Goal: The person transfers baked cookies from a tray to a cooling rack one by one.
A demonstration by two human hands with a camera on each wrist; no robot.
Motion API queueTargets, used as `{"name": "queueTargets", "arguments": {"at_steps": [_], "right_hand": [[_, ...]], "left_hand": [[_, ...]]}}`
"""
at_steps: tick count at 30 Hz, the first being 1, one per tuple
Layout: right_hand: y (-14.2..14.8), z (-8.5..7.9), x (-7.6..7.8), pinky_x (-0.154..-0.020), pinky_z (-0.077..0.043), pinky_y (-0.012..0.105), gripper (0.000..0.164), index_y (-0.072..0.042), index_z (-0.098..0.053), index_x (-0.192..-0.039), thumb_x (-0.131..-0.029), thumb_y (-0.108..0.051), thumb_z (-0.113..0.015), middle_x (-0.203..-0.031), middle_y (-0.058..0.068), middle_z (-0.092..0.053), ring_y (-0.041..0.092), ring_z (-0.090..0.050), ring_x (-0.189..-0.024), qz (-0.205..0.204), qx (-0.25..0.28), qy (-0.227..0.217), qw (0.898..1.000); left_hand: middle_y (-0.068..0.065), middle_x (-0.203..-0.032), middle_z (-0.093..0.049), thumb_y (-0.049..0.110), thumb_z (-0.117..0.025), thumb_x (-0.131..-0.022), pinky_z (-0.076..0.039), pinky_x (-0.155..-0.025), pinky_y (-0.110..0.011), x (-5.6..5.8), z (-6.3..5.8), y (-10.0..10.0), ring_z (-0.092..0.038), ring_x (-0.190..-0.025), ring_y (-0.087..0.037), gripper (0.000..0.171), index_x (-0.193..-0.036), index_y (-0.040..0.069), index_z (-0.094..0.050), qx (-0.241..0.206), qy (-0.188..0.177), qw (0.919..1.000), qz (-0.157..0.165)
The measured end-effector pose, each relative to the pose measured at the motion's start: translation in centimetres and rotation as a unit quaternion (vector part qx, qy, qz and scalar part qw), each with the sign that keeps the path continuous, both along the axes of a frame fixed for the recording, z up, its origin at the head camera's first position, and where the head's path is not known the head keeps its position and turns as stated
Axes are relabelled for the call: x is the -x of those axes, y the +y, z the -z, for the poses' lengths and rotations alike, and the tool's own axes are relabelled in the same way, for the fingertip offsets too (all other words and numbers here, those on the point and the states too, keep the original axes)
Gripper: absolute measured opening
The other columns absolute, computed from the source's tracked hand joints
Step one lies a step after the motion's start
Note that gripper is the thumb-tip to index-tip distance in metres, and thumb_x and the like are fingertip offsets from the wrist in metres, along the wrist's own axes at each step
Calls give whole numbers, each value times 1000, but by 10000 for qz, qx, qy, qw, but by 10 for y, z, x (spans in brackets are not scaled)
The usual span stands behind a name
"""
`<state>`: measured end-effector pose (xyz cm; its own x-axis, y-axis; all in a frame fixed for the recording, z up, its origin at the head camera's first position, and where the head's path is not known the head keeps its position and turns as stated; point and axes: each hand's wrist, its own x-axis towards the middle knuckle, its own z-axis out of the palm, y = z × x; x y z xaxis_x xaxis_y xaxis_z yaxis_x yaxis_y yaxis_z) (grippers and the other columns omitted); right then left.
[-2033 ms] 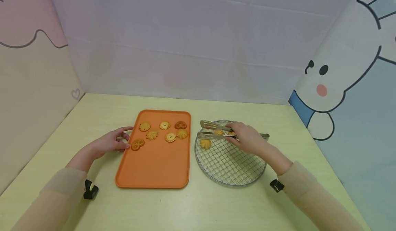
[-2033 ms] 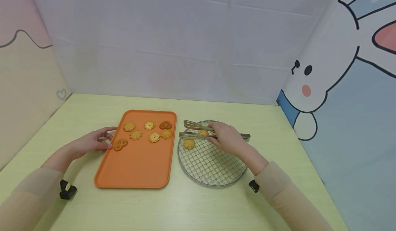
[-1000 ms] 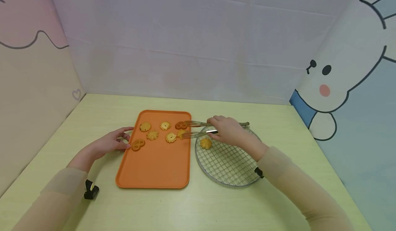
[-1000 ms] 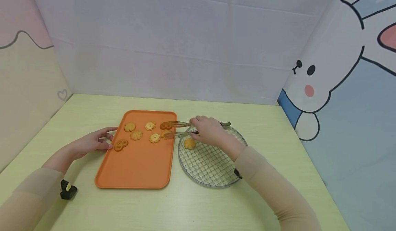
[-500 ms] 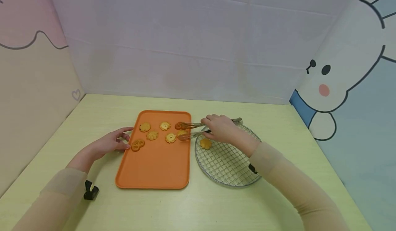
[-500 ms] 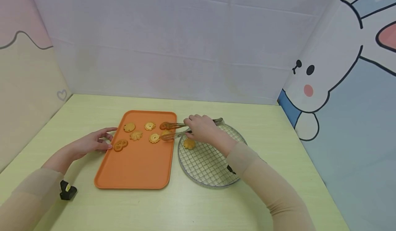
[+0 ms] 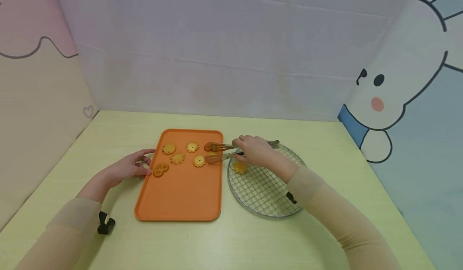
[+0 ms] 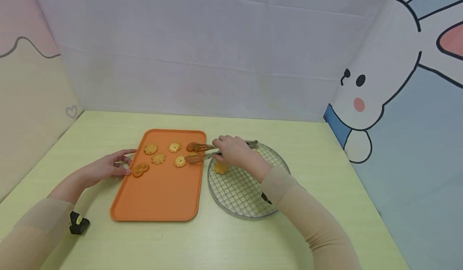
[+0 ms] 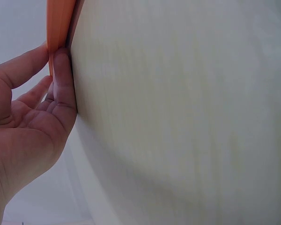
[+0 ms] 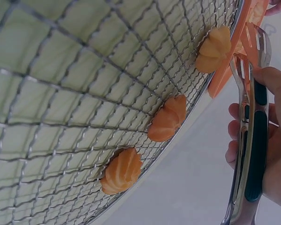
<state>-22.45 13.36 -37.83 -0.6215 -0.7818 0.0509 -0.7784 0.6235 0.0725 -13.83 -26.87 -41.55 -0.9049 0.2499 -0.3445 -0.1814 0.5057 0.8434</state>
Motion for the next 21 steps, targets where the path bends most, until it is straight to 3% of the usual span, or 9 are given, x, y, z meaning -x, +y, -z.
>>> {"name": "queueTargets", "arguments": {"at_steps": [11,21], "right_hand": [[0,7,-2,-54,-44,27,39,-10,-57,-122,-93,-35,-59,-107,4,-62,15,-58,-75,187,263,-512,9982],[1,8,-3,-52,-42,26,39,-11,-56,-124,-94,-37,-57,-108,2,-62,14,-58,-74,172,283,-486,9983]], "left_hand": [[-18,-115,-39,7,-62,-88,-47,-74,-26,0,3,0,-50,-88,-18,76,-149,2,-17,-61,29,10000,10],[-18,-116,-39,8,-61,-89,-49,-76,-27,-1,1,2,-50,-92,-21,75,-149,3,-16,-37,30,10000,20]]}}
